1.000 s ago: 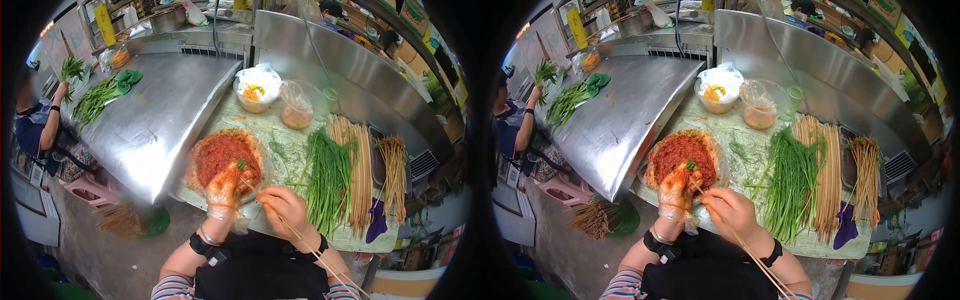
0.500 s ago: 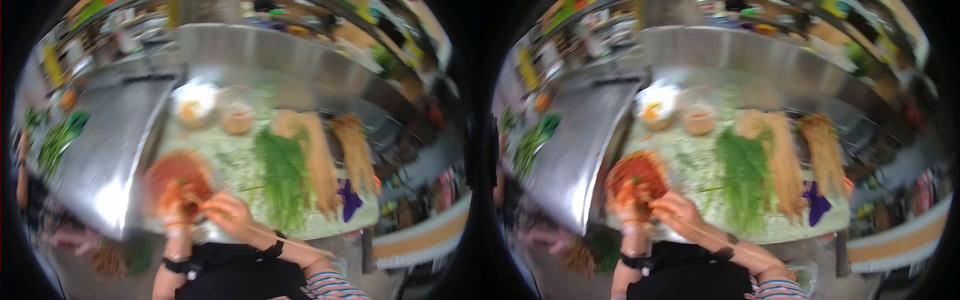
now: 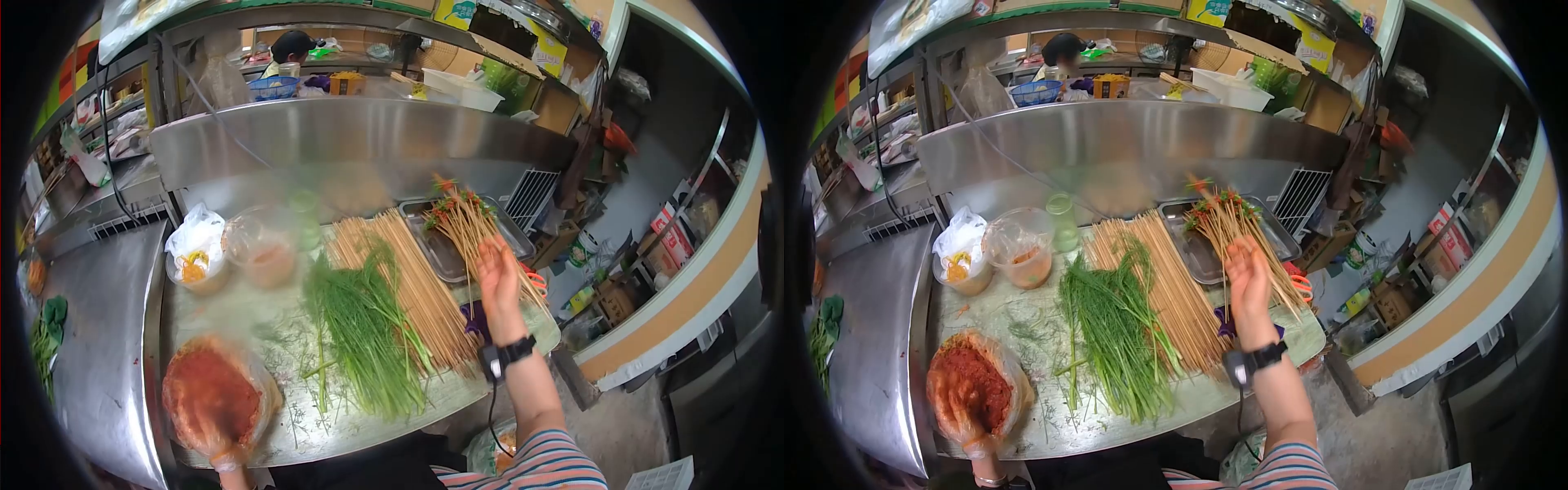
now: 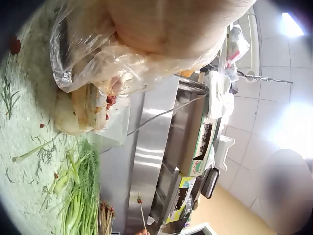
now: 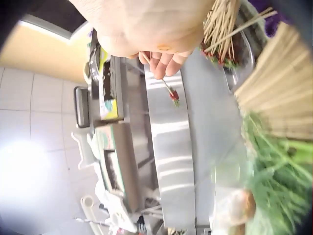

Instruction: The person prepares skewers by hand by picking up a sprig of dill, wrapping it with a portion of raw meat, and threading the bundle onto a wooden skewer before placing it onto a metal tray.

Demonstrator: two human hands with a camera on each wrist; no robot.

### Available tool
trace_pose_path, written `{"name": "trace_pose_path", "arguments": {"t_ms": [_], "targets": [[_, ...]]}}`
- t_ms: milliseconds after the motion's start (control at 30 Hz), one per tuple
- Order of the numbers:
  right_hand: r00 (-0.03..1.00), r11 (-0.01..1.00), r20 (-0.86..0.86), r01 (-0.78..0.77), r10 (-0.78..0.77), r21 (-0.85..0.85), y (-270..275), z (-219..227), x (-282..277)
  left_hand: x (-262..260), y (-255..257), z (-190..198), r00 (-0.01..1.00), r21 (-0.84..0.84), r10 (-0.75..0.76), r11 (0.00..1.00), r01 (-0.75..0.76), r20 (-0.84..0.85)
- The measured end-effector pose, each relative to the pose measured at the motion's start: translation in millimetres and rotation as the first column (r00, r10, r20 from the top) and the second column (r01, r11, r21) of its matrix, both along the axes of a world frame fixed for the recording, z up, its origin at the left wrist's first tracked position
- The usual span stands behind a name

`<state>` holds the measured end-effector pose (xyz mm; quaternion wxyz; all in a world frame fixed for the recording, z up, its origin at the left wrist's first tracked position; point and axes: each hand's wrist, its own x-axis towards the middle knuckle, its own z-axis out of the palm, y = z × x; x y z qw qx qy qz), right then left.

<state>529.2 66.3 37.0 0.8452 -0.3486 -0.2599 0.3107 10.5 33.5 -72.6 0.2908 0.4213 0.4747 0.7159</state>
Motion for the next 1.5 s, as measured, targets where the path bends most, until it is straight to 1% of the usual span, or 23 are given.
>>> {"name": "trace_pose_path", "arguments": {"t_ms": [100, 200, 267, 300, 333, 400, 500, 567, 600, 633, 733, 767, 833, 867, 900, 1000, 1033, 1167, 1200, 1267, 1300, 1400, 1500], "targets": [[0.998, 0.999, -0.054, 0.030, -0.031, -0.031, 46, -20, 59, 1, -1, 9, 0.970, 0.040, 0.061, 0.998, -0.054, -0.234], [0.987, 0.988, -0.111, 0.100, -0.113, -0.115, 78, -47, 86, 1, -2, 19, 0.849, 0.074, 0.150, 0.989, -0.131, -0.506], [0.962, 0.990, -0.255, 0.073, -0.102, -0.121, 89, -66, 96, -7, 0, 9, 0.821, 0.078, 0.174, 0.985, -0.156, -0.544], [0.941, 0.990, -0.323, 0.062, -0.099, -0.125, 89, -67, 93, -6, -1, 9, 0.909, 0.020, 0.102, 0.995, -0.102, -0.404], [0.944, 0.989, -0.324, -0.098, 0.056, -0.113, 83, -68, 91, -3, -2, 9, 0.968, -0.031, 0.029, 0.999, -0.037, -0.248], [0.880, 0.913, -0.320, -0.398, 0.352, -0.089, 60, -64, 85, -2, -3, 8, 0.995, -0.057, -0.044, 0.998, 0.038, -0.093], [0.929, 0.897, -0.086, -0.371, 0.361, -0.240, 23, -31, 63, -5, -1, -1, 0.988, -0.007, -0.027, 1.000, 0.026, -0.149], [0.977, 0.936, 0.192, -0.025, 0.098, -0.351, 15, -16, 67, -11, 1, -11, 0.976, 0.033, 0.019, 0.999, -0.012, -0.218], [0.941, 0.918, 0.337, 0.154, -0.023, -0.367, 15, -9, 72, -11, 1, -10, 0.965, 0.022, 0.027, 1.000, -0.022, -0.260], [0.861, 0.875, 0.508, 0.270, -0.033, -0.402, 17, -15, 91, -11, 0, -8, 0.953, 0.015, 0.038, 0.999, -0.035, -0.300], [0.422, 0.713, 0.906, 0.630, 0.017, -0.307, 39, -33, 98, -12, -1, 1, 0.891, 0.010, 0.045, 0.999, -0.046, -0.451], [0.323, 0.575, 0.919, 0.717, 0.227, -0.394, 41, -33, 100, -11, -2, 6, 0.888, 0.001, 0.042, 0.999, -0.047, -0.458], [0.271, 0.428, 0.903, 0.810, 0.335, -0.401, 47, -33, 78, -1, -7, 19, 0.906, -0.028, 0.033, 0.998, -0.050, -0.422], [0.252, 0.350, 0.886, 0.849, 0.389, -0.395, 50, -32, 69, 4, -8, 24, 0.925, -0.048, 0.027, 0.998, -0.049, -0.379], [0.298, 0.297, 0.835, 0.835, 0.463, -0.462, 52, -27, 62, 1, -6, 23, 0.891, -0.015, 0.052, 0.998, -0.065, -0.451], [0.156, 0.360, 0.807, 0.835, 0.570, -0.416, 64, -49, 71, -10, -2, 8, 0.856, 0.029, 0.083, 0.996, -0.079, -0.510], [0.024, 0.429, 0.829, 0.847, 0.559, -0.314, 64, -57, 69, -10, -1, 3, 0.900, 0.008, 0.060, 0.998, -0.063, -0.431], [-0.235, 0.501, 0.715, 0.846, 0.659, -0.184, 65, -65, 52, -10, -3, 4, 0.847, 0.068, 0.060, 0.997, -0.029, -0.529], [-0.210, 0.461, 0.668, 0.859, 0.714, -0.222, 66, -61, 48, -6, -3, 9, 0.852, 0.074, 0.047, 0.997, -0.009, -0.522], [-0.166, 0.384, 0.563, 0.875, 0.810, -0.293, 72, -47, 37, 13, -8, 25, 0.953, 0.041, -0.034, 0.998, 0.049, -0.302], [-0.136, 0.358, 0.529, 0.869, 0.838, -0.342, 79, -49, 40, 10, -6, 25, 0.902, 0.069, 0.009, 0.997, 0.022, -0.431], [-0.171, 0.390, 0.633, 0.893, 0.755, -0.224, 81, -70, 41, 20, -9, 29, 0.962, -0.006, 0.005, 1.000, -0.007, -0.272], [-0.113, 0.414, 0.681, 0.860, 0.723, -0.297, 75, -56, 40, 7, -2, 36, 0.699, 0.151, 0.157, 0.986, -0.071, -0.698]]}}
